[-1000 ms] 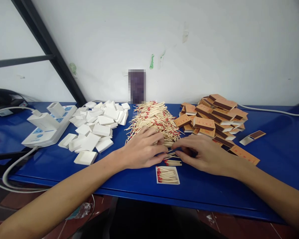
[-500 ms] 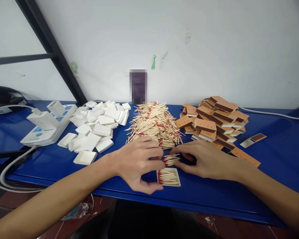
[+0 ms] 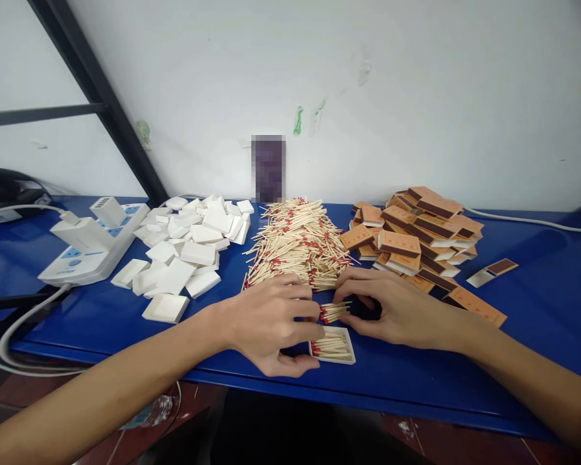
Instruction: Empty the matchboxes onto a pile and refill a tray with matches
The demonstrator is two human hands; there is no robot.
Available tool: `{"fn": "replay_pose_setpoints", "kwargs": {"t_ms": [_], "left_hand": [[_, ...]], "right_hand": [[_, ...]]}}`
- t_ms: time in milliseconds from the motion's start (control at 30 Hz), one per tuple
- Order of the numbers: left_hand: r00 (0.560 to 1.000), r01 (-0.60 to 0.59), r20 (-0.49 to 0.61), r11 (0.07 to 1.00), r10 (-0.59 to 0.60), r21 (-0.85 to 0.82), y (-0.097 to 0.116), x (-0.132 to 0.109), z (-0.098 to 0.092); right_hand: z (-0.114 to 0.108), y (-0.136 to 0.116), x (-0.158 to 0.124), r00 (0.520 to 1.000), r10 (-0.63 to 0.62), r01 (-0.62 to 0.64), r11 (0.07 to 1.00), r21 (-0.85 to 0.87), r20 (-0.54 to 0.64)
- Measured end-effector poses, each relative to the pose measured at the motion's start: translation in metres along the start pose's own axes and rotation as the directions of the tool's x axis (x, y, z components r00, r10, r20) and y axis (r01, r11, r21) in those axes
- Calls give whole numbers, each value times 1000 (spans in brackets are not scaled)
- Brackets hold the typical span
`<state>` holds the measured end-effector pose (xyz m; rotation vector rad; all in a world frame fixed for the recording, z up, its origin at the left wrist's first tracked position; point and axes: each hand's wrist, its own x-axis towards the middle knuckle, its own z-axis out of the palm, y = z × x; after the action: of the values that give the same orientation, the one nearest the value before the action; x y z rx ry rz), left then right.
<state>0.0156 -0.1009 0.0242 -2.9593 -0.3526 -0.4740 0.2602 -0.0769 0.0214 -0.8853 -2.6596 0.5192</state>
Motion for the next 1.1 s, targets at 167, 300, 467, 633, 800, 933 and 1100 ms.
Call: {"fn": "replay_pose_setpoints", "kwargs": {"t_ms": [167,300,467,633,800,933,1100], "left_hand": [[998,-1,-57,1000,-1,-29,-4,0,-6],[969,93,-228,996,-92,-8,-11,-2,-31],[876,346,-311,929,-369,-129,5,-10,-44],[864,460,-124,866,-488,-199,37,-15,-11],[871,471,-74,869,-485,-155,46,-17,6],[883,459,-47,880,-467,-123,46,-17,9],[881,462,-48,878,-471,-128,47,-19,9]], "right_hand": [[4,3,1,998,-54,55,997,55,-20],[7,4,1,999,-42,44,995,88,-26],[9,1,2,999,8,-3,992,130,-36],[8,0,3,999,14,-8,992,128,-50],[10,0,6,998,-25,32,994,108,-63],[12,-1,6,998,-24,32,991,127,-62],[14,-1,6,996,-52,63,989,135,-78]]}}
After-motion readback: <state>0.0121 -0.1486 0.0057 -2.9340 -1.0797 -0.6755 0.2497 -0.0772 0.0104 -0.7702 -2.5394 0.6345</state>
